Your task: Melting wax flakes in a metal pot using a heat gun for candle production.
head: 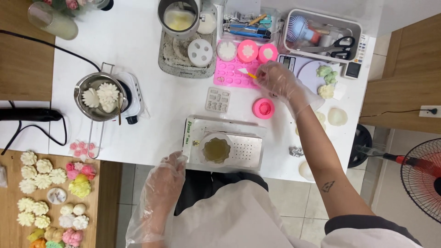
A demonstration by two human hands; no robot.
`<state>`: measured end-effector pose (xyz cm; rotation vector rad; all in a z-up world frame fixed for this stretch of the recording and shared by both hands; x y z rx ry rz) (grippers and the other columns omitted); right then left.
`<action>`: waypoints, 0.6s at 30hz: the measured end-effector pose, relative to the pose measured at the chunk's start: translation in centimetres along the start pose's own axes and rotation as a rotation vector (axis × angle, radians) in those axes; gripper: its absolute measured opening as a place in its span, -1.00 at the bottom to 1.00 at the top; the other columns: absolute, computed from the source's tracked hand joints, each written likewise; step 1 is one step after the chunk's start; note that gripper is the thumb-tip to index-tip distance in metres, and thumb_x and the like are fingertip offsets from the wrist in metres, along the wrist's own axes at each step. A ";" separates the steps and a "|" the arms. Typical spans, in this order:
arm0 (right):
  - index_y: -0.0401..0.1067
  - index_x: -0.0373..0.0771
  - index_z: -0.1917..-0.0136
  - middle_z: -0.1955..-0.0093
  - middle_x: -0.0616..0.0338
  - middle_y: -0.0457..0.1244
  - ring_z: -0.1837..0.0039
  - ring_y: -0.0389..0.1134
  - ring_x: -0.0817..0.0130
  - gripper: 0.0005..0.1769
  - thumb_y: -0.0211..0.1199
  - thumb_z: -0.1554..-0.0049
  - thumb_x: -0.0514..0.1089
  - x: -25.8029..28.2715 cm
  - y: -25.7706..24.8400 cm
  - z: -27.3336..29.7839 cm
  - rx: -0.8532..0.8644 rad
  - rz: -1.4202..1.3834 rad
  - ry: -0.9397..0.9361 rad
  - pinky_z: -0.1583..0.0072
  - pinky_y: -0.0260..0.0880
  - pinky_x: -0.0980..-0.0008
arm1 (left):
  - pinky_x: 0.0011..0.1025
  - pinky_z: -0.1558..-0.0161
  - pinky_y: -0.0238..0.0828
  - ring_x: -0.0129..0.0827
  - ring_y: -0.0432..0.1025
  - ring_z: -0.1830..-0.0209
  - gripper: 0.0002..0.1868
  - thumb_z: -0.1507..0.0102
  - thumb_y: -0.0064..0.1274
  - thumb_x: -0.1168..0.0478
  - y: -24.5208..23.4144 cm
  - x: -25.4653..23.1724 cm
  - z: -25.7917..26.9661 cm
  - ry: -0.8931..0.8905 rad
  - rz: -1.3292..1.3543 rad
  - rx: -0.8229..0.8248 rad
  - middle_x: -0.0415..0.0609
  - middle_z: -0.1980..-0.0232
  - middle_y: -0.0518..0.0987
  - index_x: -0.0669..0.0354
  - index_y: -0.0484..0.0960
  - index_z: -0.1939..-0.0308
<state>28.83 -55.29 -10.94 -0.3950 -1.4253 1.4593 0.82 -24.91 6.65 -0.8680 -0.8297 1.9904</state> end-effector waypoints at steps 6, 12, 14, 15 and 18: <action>0.52 -0.22 0.11 0.12 0.02 0.40 0.07 0.46 0.11 -0.84 0.39 -0.10 -0.12 -2.0 -3.8 -2.8 -0.116 -0.206 0.117 -0.01 0.47 0.18 | -0.16 0.08 0.54 -0.02 0.59 0.13 -0.64 -0.35 -0.10 0.07 0.7 0.8 -0.7 0.011 0.018 -0.031 0.11 0.04 0.65 0.08 0.57 -0.15; 0.53 -0.22 0.04 0.04 -0.08 0.39 -0.01 0.43 -0.04 -0.84 0.25 -0.22 -0.09 -0.6 -5.9 -8.2 -0.224 0.226 0.135 -0.07 0.45 0.09 | -0.18 0.06 0.55 -0.05 0.61 0.12 -0.66 -0.33 -0.04 0.10 0.4 0.4 -0.8 -0.062 0.013 -0.028 0.10 0.05 0.66 0.04 0.57 -0.16; 0.52 -0.22 -0.02 -0.01 -0.09 0.38 -0.06 0.42 -0.06 -0.78 0.26 -0.18 -0.06 0.5 -6.4 -9.7 -0.195 0.291 0.120 -0.10 0.44 0.08 | -0.19 0.09 0.56 -0.08 0.62 0.15 -0.64 -0.32 -0.04 0.13 0.4 0.5 -0.8 -0.067 0.042 -0.018 0.10 0.09 0.66 0.00 0.55 -0.20; 0.52 -0.22 -0.02 -0.01 -0.09 0.38 -0.06 0.42 -0.06 -0.78 0.26 -0.18 -0.06 0.3 -5.8 -10.7 -0.202 0.291 0.120 -0.10 0.44 0.08 | -0.19 0.09 0.56 -0.08 0.62 0.15 -0.64 -0.32 -0.04 0.13 0.4 0.7 -0.7 -0.063 0.040 -0.024 0.10 0.09 0.66 0.00 0.55 -0.20; 0.51 -0.23 -0.06 -0.07 -0.10 0.38 -0.10 0.42 -0.05 -0.77 0.26 -0.19 -0.08 0.4 -5.0 -12.7 -0.210 0.320 0.110 -0.14 0.43 0.10 | -0.19 0.12 0.58 -0.06 0.62 0.16 -0.66 -0.28 -0.01 0.15 0.1 1.0 -0.6 -0.057 0.083 -0.087 0.10 0.07 0.67 0.05 0.59 -0.13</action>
Point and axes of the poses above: each hand's wrist, its own z-axis away from the middle knuckle, its own y-axis out of the palm, x = y × z, the point moved 1 cm from there along -z, towards the middle knuckle
